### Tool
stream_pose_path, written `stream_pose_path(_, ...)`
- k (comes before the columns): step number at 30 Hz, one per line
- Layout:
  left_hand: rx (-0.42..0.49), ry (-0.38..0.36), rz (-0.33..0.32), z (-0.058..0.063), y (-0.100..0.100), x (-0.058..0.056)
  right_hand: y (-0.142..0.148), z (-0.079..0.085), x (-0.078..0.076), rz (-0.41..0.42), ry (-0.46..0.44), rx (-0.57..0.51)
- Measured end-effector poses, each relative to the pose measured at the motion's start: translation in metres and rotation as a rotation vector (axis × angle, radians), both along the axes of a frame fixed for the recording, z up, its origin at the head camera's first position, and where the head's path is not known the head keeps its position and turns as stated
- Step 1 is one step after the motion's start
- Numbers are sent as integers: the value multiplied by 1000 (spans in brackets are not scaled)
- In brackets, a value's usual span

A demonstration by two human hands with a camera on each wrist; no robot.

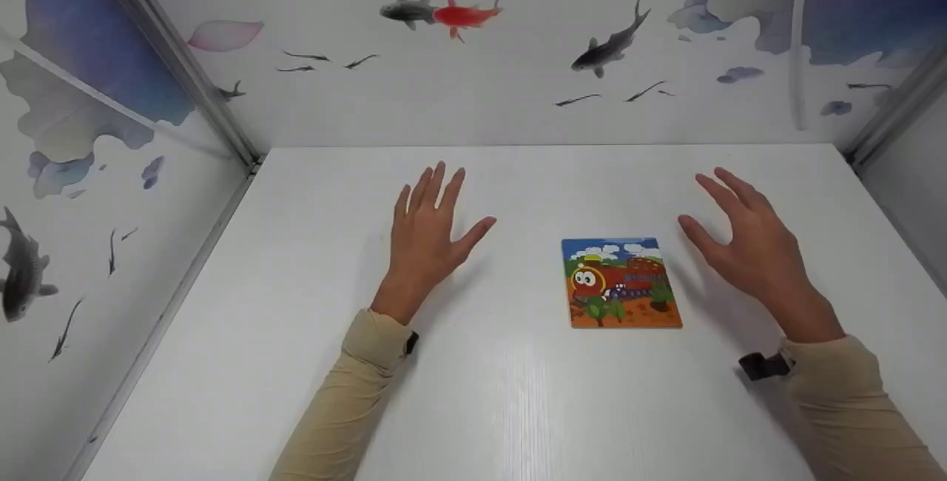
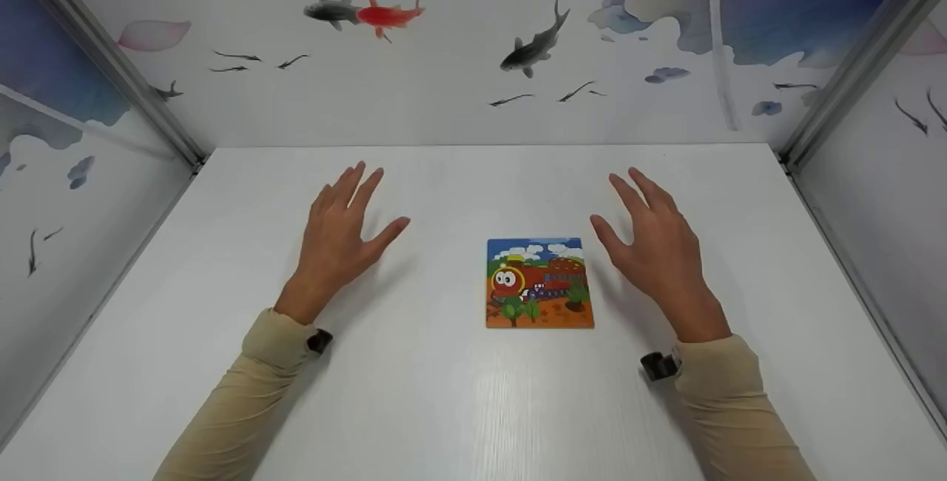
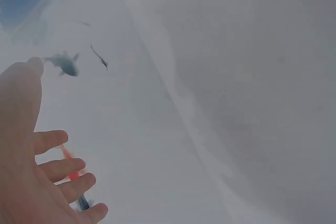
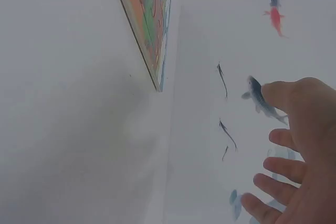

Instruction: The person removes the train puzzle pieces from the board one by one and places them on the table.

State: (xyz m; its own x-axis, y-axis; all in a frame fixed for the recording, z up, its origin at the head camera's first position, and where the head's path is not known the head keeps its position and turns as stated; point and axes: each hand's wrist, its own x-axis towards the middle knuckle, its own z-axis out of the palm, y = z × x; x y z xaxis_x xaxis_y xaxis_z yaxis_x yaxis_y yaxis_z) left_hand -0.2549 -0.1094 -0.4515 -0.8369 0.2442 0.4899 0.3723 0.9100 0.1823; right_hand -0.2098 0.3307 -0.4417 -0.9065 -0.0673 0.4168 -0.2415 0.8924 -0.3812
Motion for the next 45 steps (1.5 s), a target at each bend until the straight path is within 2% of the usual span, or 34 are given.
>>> stream_pose_path(4, 38, 4, -63, 1, 14, 6, -4, -1, 4, 32, 33, -97)
stream_pose_path(7, 61, -22, -103, 0, 25, 10, -6, -3, 4, 73, 22, -159)
stream_pose_path(11, 78, -68, -155, -2, 41, 14, -10, -8, 4, 116, -44, -192)
stream_pose_path(17, 96, -136, -208, -3, 64, 19, -11, -19, 2, 151, -205, -190)
stream_pose_path(21, 122, -240, -263, -4, 81, 24, -10, -26, 2, 166, -336, -188)
stream_pose_path(26, 174, -422, -369, -4, 106, 29, -8, -33, 1, 204, -464, -179)
stream_pose_path(31, 187, -574, -478, -5, 133, 28, -8, -36, -2, 236, -497, -157)
stream_pose_path(36, 147, -670, -525, -9, 153, 22, -8, -36, -2, 251, -519, -151)
stream_pose_path(40, 92, -675, -548, -13, 166, 15, -7, -35, -3, 260, -534, -165)
stream_pose_path(45, 55, -663, -530, -14, 178, 12, -6, -34, -3, 265, -537, -177)
